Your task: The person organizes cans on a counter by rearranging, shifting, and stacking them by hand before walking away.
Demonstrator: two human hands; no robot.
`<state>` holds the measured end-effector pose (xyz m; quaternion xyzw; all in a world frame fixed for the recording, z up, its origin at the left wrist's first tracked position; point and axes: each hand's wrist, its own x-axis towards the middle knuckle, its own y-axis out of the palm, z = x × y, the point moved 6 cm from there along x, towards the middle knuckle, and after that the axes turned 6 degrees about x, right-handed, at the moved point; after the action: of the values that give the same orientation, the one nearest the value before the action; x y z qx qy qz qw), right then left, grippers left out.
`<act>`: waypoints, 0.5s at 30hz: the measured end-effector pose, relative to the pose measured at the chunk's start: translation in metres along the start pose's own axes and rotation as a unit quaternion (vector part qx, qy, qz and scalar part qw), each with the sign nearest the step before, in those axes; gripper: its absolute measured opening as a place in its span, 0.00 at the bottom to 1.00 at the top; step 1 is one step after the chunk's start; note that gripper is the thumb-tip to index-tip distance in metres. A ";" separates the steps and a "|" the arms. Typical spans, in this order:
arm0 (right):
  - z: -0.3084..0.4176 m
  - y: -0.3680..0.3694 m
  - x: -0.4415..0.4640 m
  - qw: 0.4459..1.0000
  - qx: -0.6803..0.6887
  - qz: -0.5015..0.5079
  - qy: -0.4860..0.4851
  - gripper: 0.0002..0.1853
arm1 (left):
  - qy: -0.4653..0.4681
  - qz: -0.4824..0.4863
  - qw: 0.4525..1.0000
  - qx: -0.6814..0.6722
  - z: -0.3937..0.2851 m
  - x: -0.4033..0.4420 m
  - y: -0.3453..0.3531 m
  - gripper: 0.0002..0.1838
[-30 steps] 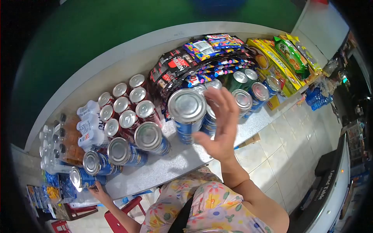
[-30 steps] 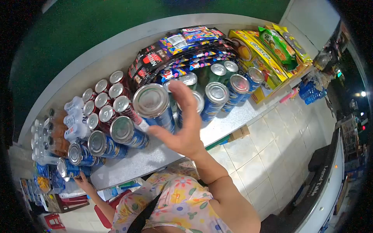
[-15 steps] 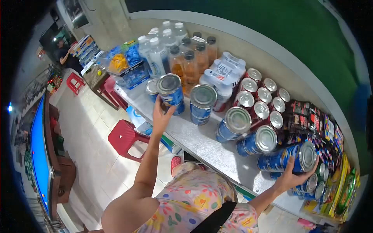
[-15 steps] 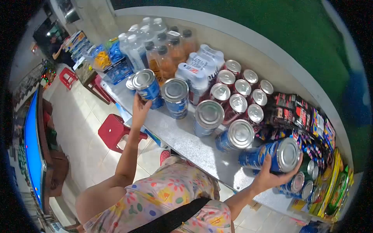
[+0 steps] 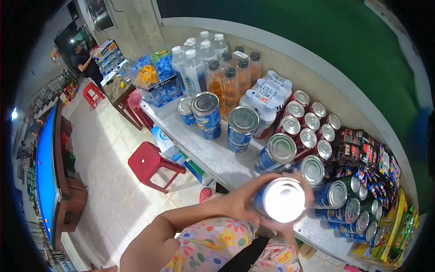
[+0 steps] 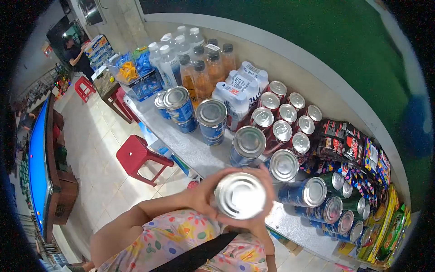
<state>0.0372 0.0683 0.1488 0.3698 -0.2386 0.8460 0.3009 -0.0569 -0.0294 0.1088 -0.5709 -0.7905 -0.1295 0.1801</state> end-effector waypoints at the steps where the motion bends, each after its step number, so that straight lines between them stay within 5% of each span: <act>1: -0.006 0.009 -0.003 1.000 -0.002 0.022 0.003 0.55 | 0.028 -0.042 0.997 -0.065 0.009 -0.006 0.004 0.62; 6: -0.012 0.013 0.003 0.994 0.036 0.013 0.105 0.52 | -0.057 -0.063 0.994 -0.069 0.016 -0.007 0.000 0.66; 9: -0.020 0.013 -0.008 0.997 0.070 -0.022 0.036 0.52 | -0.128 -0.085 0.964 -0.218 0.017 -0.013 -0.010 0.64; 11: -0.017 0.001 -0.006 0.993 0.091 -0.074 0.002 0.49 | -0.082 -0.055 0.991 -0.095 0.048 -0.037 -0.050 0.62; 13: -0.014 -0.017 -0.007 0.986 0.076 -0.148 0.008 0.45 | -0.068 -0.245 0.964 -0.075 0.026 -0.065 -0.112 0.53; 15: -0.014 -0.036 -0.013 0.979 0.070 -0.187 0.034 0.43 | 0.068 -0.413 0.908 -0.016 -0.015 -0.076 -0.163 0.37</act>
<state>0.0618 0.0982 0.1365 0.3992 -0.0945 0.8014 0.4353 -0.1879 -0.1518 0.0893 -0.1862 -0.9391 -0.2437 0.1548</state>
